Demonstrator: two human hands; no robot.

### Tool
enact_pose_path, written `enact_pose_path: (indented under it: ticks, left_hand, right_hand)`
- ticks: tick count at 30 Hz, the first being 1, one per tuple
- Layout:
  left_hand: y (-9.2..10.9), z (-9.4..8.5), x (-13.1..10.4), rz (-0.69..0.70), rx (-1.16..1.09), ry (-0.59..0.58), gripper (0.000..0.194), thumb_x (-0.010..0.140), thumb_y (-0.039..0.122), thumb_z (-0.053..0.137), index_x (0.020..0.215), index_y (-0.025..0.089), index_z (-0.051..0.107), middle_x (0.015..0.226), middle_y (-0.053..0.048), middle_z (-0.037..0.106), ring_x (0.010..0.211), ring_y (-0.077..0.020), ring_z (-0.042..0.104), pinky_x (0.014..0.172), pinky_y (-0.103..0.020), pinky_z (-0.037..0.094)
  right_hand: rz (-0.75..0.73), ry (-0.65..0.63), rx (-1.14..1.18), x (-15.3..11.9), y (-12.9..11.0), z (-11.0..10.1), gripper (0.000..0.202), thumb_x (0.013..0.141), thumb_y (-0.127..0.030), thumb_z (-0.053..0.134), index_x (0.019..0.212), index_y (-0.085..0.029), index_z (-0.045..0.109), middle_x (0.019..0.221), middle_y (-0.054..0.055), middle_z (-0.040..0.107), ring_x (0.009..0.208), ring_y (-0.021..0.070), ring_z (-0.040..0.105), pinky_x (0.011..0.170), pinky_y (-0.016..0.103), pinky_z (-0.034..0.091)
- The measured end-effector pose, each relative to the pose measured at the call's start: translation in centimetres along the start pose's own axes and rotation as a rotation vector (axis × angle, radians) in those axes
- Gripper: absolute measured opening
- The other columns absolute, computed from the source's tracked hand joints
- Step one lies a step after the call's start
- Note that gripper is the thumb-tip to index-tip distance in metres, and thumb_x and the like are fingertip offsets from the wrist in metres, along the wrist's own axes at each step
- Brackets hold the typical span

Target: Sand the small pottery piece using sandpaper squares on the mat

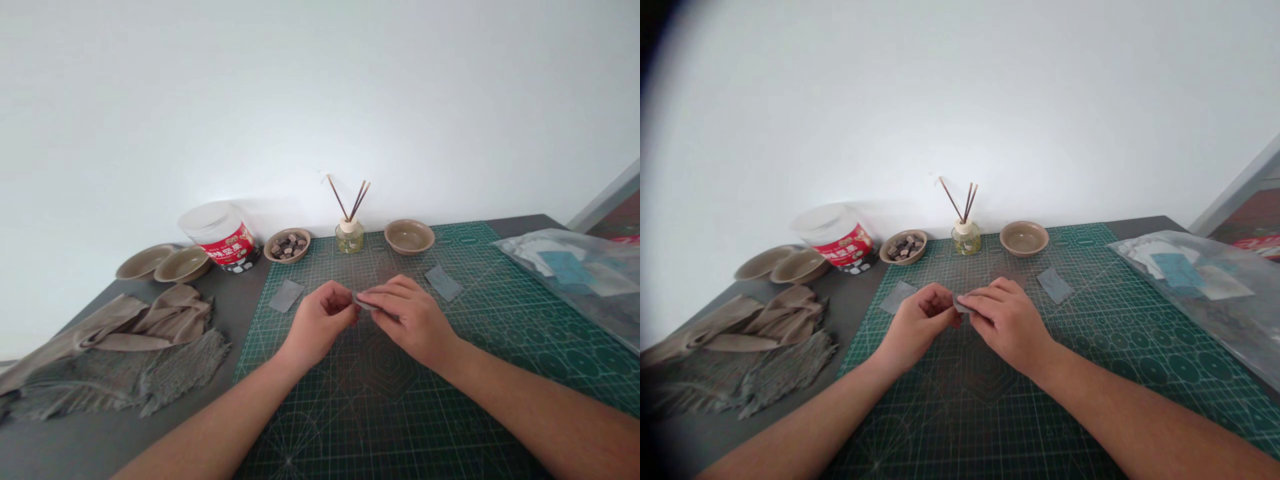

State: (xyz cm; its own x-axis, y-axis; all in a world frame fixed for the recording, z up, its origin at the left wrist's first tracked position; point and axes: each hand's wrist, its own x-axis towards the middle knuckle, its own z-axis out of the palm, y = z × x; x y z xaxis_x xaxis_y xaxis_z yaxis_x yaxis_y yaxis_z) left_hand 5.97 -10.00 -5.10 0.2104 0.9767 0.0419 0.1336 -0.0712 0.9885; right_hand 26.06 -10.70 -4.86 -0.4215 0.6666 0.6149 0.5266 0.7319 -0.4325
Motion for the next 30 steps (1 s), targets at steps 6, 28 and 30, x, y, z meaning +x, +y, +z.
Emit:
enact_pose_path:
  ticks: [6, 28, 30]
  left_hand:
    - [-0.5, -0.3, 0.1, 0.032, 0.075, 0.056, 0.011, 0.078, 0.022, 0.074, 0.082, 0.016, 0.066, 0.073, -0.001, 0.071, 0.067, -0.0146, 0.065, 0.065, -0.026, 0.051]
    - [-0.3, 0.0, -0.3, 0.097, 0.1, 0.164, 0.021, 0.081, 0.035, 0.074, 0.075, 0.016, 0.067, 0.071, -0.003, 0.071, 0.066, -0.0156, 0.065, 0.062, -0.026, 0.05]
    - [-0.3, 0.1, -0.4, 0.093, 0.075, 0.165, 0.021, 0.082, 0.035, 0.074, 0.077, 0.016, 0.067, 0.073, -0.003, 0.072, 0.068, -0.0161, 0.066, 0.064, -0.027, 0.051]
  right_hand:
    - [-0.101, -0.091, -0.199, -0.1, -0.2, 0.7, 0.036, 0.099, -0.014, 0.053, 0.132, -0.019, 0.065, 0.128, 0.008, 0.071, 0.109, 0.0253, 0.068, 0.098, 0.046, 0.053]
    - [-0.085, -0.056, -0.25, -0.2, -0.5, 1.2, 0.043, 0.099, -0.01, 0.048, 0.139, -0.019, 0.06, 0.133, 0.011, 0.067, 0.116, 0.0236, 0.069, 0.098, 0.041, 0.057]
    - [-0.076, -0.034, -0.245, -0.1, -0.5, 1.1, 0.042, 0.099, -0.01, 0.047, 0.138, -0.018, 0.06, 0.132, 0.01, 0.068, 0.115, 0.0234, 0.07, 0.097, 0.041, 0.058]
